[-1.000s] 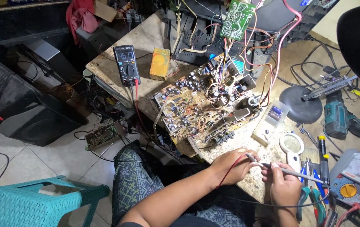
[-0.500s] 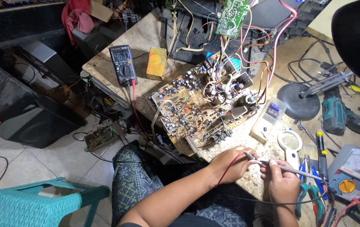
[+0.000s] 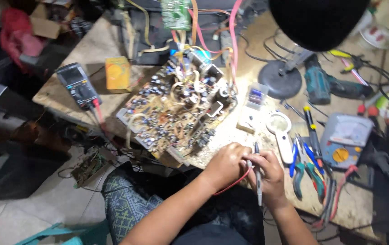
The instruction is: Repairing a television circuit board by desoldering components, inspecting the board, and testing circuits with a multimeter.
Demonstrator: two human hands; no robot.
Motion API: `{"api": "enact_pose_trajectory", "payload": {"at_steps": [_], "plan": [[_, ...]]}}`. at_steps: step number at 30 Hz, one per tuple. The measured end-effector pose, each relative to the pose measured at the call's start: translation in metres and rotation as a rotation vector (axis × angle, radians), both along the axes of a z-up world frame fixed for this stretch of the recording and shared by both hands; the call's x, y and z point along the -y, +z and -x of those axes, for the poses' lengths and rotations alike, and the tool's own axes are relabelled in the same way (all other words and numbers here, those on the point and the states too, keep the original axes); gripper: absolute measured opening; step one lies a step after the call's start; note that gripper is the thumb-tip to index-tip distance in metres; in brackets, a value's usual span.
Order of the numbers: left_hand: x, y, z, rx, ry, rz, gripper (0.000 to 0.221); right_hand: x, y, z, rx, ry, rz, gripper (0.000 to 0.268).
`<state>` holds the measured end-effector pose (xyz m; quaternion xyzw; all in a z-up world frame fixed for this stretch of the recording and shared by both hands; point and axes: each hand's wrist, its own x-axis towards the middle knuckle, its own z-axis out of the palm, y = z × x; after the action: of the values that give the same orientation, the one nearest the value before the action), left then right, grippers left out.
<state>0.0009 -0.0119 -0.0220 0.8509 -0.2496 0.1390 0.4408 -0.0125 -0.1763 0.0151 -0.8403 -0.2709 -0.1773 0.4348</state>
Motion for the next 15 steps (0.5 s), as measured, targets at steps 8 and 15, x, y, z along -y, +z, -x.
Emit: {"api": "enact_pose_trajectory", "payload": {"at_steps": [8, 15], "plan": [[-0.002, -0.026, -0.023, 0.207, 0.053, -0.253, 0.030, 0.053, -0.017, -0.019, 0.151, -0.090, 0.096, 0.033], [0.008, -0.004, -0.019, 0.243, 0.126, -0.307, 0.027, 0.061, -0.018, -0.046, 0.361, -0.160, 0.652, 0.030]]}}
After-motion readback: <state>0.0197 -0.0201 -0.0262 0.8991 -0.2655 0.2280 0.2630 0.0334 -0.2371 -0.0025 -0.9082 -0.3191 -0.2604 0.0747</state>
